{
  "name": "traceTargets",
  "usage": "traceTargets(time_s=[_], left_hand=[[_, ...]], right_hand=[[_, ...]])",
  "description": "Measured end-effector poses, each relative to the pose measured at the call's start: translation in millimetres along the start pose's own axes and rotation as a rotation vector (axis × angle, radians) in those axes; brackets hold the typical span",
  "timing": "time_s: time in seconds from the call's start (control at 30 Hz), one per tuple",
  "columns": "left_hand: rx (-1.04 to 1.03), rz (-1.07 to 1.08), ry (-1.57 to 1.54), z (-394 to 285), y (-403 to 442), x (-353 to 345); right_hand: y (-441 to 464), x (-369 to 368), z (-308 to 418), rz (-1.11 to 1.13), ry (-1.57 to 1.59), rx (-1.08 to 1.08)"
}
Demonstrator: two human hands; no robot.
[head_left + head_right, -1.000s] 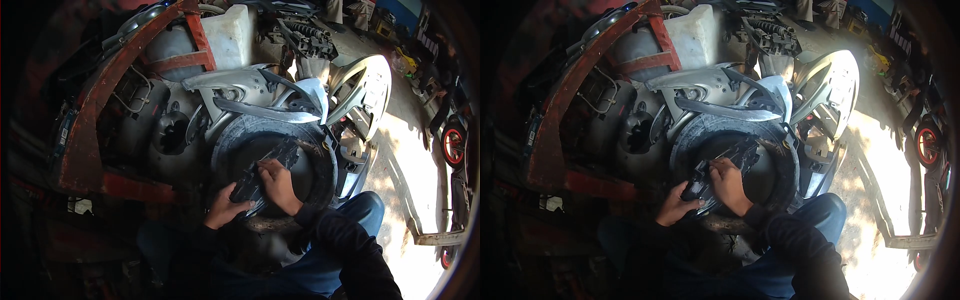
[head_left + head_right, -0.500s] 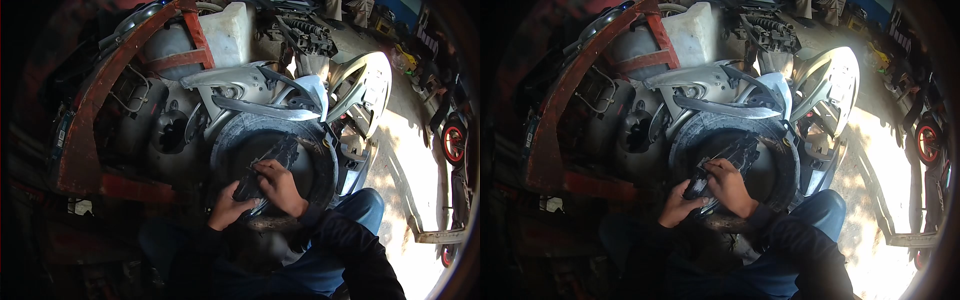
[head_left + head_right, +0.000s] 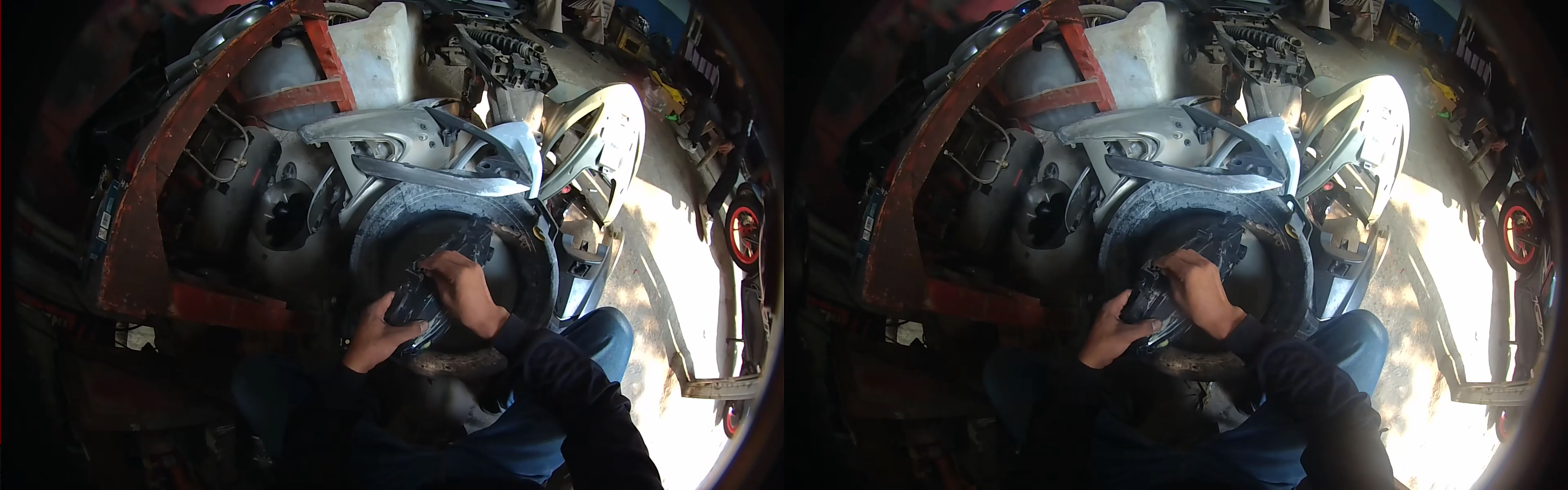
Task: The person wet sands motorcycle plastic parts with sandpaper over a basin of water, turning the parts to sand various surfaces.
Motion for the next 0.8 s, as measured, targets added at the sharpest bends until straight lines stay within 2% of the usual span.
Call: traceTargets(time_s=[0.17,0.3,0.37,0.47,0.7,0.8], left_hand=[[-0.001,-0.006,-0.024,-5.9,-0.8,-4.5],[0.012,0.003,-0.024,-1.9,0.2,0.2],[0.004,0.006,-0.011,0.0,1.3,1.5],[0.01,-0.001,-0.012,-7.9,-0.1,-2.0],[0.002,-0.008,-0.008,-0.6,2.1,1.1],[-0.018,0.019,0.029,-5.6,0.9,-1.8]], right_hand=[[6.2,-1.0,-4.6,-0.091,0.017,-0.086],[5.2,-6.0,-3.6,-0.117,0.06,-0.074],[4.1,-1.6,-3.2,0.009,0.035,-0.025],[10.6,-5.2,-5.7,-0.087,-0.014,-0.061],[11.7,-0.7,-12.4,0.014,-0.001,-0.006],[17.7,3.2,-15.4,-0.113,-0.053,-0.022]])
Point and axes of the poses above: each hand's wrist, its own y-axis towards the middle knuckle, its own x-axis out of the back of the hand, z = x × y, the point moved 1 cm from there along y, towards the middle knuckle, and after that the axes turned 2 degrees about y, right-handed, at the moved point
